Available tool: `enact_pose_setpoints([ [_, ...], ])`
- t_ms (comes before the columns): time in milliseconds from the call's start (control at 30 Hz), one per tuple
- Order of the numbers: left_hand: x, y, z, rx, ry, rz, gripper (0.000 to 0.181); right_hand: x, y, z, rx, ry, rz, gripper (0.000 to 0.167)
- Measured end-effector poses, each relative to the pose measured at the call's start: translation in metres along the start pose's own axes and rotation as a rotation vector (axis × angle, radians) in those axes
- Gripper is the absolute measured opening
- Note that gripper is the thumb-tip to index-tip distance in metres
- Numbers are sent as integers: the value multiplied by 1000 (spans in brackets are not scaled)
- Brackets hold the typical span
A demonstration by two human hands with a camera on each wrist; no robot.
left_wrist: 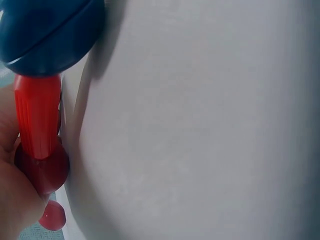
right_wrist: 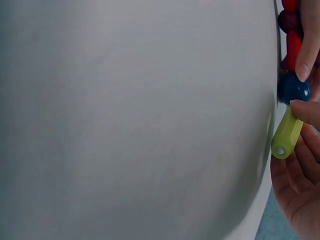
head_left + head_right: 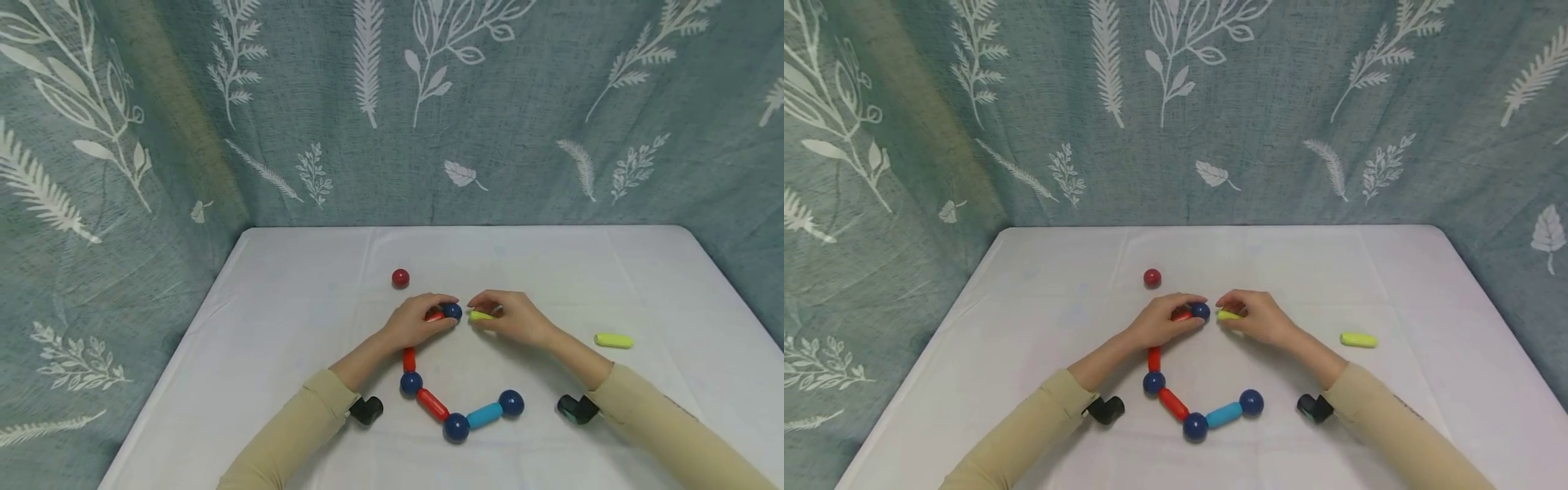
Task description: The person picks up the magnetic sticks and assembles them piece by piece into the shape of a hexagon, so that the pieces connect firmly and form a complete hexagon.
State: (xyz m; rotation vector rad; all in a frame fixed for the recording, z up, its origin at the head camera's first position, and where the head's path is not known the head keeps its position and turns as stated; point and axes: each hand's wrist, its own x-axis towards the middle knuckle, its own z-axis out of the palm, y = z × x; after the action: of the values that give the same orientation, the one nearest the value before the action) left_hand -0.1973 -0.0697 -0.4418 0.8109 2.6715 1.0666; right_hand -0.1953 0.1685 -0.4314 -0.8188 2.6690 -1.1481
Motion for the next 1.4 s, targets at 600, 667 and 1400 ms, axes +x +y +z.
enact_pose_setpoints([
  [600, -3, 2, 3, -19, 11, -13, 43, 6, -3, 7, 1, 0, 12, 20],
  [667, -4, 1, 3, -15, 13, -13, 42, 4, -1, 5, -5, -7, 15, 20],
  [1400, -7, -1, -9, 99, -6, -14, 31, 14, 0, 10, 11, -48, -36, 17],
])
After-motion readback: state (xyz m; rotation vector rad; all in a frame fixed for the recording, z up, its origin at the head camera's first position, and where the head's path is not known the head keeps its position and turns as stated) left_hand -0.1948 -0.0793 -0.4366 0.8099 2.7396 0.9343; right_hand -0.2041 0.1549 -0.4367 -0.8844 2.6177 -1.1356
